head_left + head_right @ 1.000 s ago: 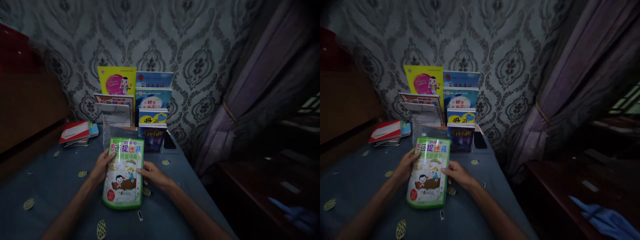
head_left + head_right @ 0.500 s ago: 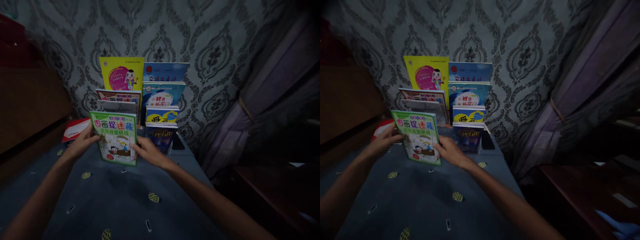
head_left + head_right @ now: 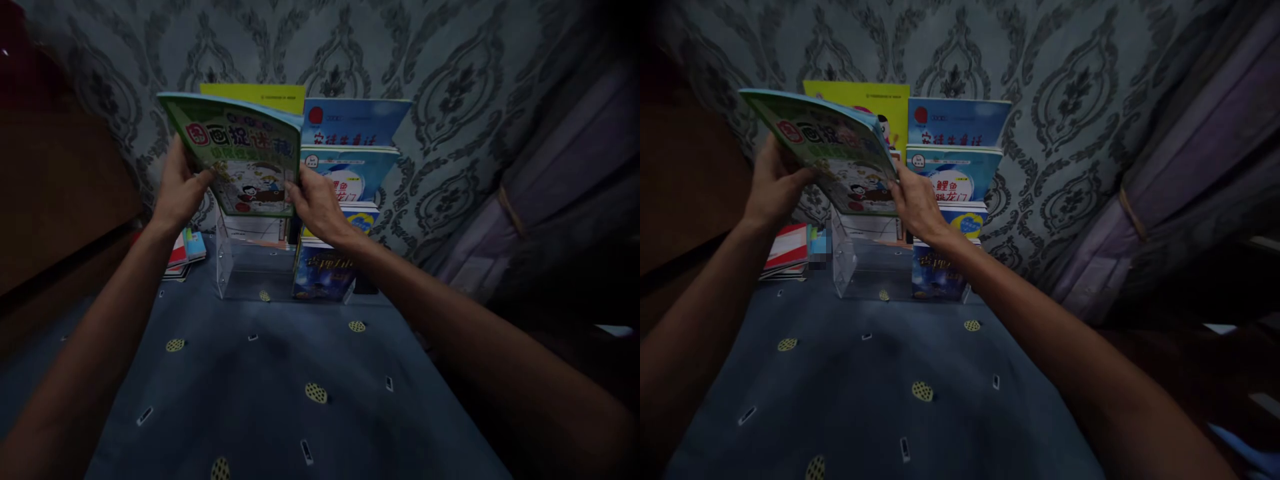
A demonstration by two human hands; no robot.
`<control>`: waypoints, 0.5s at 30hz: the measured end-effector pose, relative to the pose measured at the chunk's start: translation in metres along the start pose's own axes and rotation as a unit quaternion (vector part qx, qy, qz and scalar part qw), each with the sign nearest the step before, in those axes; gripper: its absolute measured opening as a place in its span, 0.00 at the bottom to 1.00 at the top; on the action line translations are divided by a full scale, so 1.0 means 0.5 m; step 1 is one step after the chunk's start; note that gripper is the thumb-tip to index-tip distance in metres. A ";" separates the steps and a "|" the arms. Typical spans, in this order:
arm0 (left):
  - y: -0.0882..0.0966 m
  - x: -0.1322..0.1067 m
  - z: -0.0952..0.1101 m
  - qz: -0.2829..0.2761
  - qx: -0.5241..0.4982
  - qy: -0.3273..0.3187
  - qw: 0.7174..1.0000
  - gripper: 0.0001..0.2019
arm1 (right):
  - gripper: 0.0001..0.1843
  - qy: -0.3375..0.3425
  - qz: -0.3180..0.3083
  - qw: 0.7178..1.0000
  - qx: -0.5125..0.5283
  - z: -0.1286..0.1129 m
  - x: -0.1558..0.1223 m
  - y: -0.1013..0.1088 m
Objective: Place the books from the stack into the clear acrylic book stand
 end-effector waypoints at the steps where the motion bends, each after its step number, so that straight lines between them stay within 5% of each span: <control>1: -0.005 0.001 -0.007 0.000 0.000 0.003 1.000 0.21 | 0.07 -0.005 -0.003 1.000 0.000 0.007 -0.002 -0.005; 15: -0.014 -0.025 -0.096 -0.032 0.064 0.097 0.993 0.22 | 0.08 -0.066 -0.071 0.995 -0.021 0.038 0.013 -0.076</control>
Point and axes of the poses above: each hand's wrist, its own x-axis towards the middle knuckle, its own y-axis out of the back of the hand, z = x × y, the point moved 10 cm from there along x, towards the middle knuckle, and after that the axes turned 11 degrees about -z, right-handed, at the moved point
